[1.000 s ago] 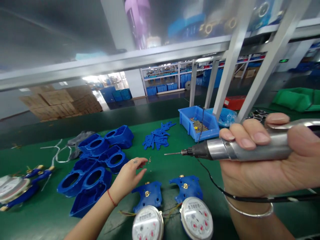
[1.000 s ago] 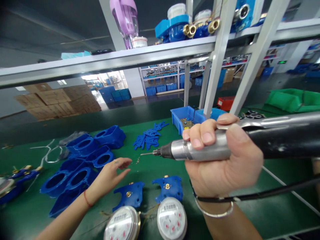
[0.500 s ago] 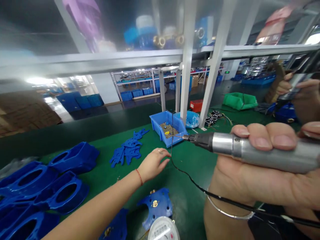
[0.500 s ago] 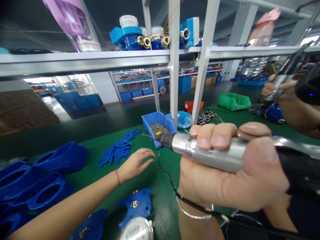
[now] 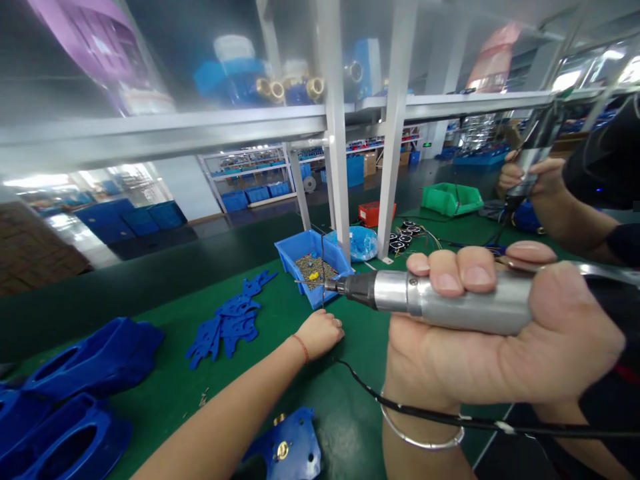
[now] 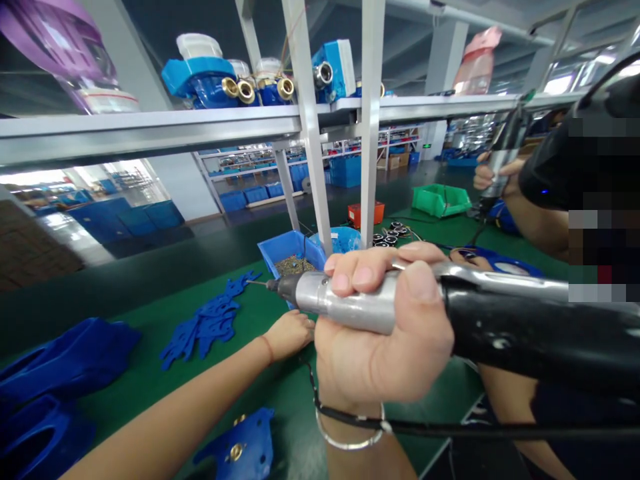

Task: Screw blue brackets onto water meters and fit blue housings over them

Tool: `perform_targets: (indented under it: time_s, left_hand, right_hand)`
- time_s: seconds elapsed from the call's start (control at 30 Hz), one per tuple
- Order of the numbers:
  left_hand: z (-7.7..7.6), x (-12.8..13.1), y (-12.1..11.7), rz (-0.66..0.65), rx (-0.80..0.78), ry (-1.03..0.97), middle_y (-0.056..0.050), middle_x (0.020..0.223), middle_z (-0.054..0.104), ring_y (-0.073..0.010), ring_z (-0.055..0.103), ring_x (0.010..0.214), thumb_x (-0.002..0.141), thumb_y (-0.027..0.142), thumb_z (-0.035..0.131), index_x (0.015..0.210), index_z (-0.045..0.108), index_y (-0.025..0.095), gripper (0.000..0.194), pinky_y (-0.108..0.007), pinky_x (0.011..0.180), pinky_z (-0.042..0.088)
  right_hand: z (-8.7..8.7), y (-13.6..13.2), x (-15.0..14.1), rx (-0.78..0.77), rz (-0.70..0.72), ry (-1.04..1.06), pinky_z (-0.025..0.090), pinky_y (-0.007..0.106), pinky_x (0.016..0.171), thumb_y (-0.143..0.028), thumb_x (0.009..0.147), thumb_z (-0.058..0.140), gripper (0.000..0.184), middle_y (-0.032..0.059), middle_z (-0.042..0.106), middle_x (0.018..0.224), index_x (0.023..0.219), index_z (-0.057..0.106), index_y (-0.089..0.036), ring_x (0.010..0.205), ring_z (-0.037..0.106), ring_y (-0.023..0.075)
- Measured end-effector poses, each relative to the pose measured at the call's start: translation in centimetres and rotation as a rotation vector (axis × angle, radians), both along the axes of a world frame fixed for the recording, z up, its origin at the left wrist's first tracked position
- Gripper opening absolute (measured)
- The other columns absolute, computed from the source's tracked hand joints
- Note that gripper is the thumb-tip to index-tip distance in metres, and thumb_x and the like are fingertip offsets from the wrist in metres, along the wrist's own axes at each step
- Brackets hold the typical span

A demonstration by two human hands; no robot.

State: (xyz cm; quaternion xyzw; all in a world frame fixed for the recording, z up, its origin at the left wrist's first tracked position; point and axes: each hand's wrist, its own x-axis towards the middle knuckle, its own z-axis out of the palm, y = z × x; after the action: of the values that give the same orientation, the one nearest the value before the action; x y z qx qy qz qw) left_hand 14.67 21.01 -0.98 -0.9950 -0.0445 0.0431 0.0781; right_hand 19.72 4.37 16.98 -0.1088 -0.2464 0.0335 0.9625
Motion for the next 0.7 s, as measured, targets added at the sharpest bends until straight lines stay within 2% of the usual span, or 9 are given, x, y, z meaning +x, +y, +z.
perform_targets:
  time_s: [0.13,0.27,0.33,0.43,0.57,0.7]
  left_hand:
    - [-0.5,-0.1,-0.6,-0.021,-0.017,-0.008,-0.004,0.090,0.064,-0.0156,0.062,0.081,0.089,0.027,0.057,0.092,0.061,0.012,0.016,-0.036,0.075,0.053]
    - [-0.2,0.0,-1.6,0.027,-0.040,-0.049,-0.004,0.094,0.064,-0.0165,0.061,0.085,0.090,0.028,0.055,0.092,0.062,0.014,0.016,-0.036,0.078,0.052]
    - [0.4,0.1,-1.8,0.071,-0.069,-0.064,-0.004,0.093,0.063,-0.0162,0.061,0.084,0.089,0.030,0.056,0.092,0.061,0.014,0.018,-0.036,0.077,0.052]
    - [2.2,-0.6,-1.6,0.180,-0.128,-0.145,-0.004,0.090,0.062,-0.0159,0.061,0.081,0.088,0.033,0.057,0.092,0.060,0.013,0.020,-0.035,0.074,0.052]
    - [5.4,-4.6,-2.1,0.362,-0.201,-0.355,-0.002,0.084,0.059,-0.0149,0.058,0.079,0.090,0.023,0.050,0.089,0.056,0.014,0.011,-0.033,0.073,0.050]
    - [8.2,-11.1,-4.7,0.448,-0.284,-0.500,-0.002,0.075,0.055,-0.0141,0.053,0.070,0.089,0.014,0.038,0.080,0.048,0.019,0.014,-0.026,0.067,0.047]
  right_hand:
    - [0.2,0.1,0.0,-0.018,0.008,0.050,0.042,0.023,0.049,-0.025,0.072,0.050,0.008,-0.0070,0.045,0.050,0.071,0.052,-0.017,0.042,0.041,0.0078]
    - [0.2,0.2,0.1,-0.022,0.025,0.049,0.042,0.024,0.049,-0.027,0.070,0.053,0.010,-0.0073,0.044,0.050,0.073,0.052,-0.018,0.043,0.041,0.0084]
    - [0.3,0.3,0.0,-0.026,0.007,0.037,0.042,0.024,0.049,-0.029,0.071,0.053,0.010,-0.0073,0.044,0.050,0.073,0.053,-0.018,0.043,0.041,0.0088]
    - [0.4,0.3,-0.2,-0.038,-0.030,0.055,0.040,0.024,0.046,-0.030,0.068,0.054,0.011,-0.0079,0.043,0.050,0.070,0.053,-0.019,0.041,0.037,0.0083]
    - [0.0,-0.4,-0.1,0.006,0.035,0.036,0.039,0.022,0.043,-0.030,0.064,0.057,0.013,-0.0082,0.043,0.050,0.071,0.056,-0.019,0.041,0.036,0.0066]
    - [-0.6,-1.4,0.3,0.014,0.291,-0.007,0.050,0.019,0.057,-0.021,0.070,0.060,0.007,-0.0095,0.048,0.056,0.075,0.057,-0.022,0.046,0.044,0.0030]
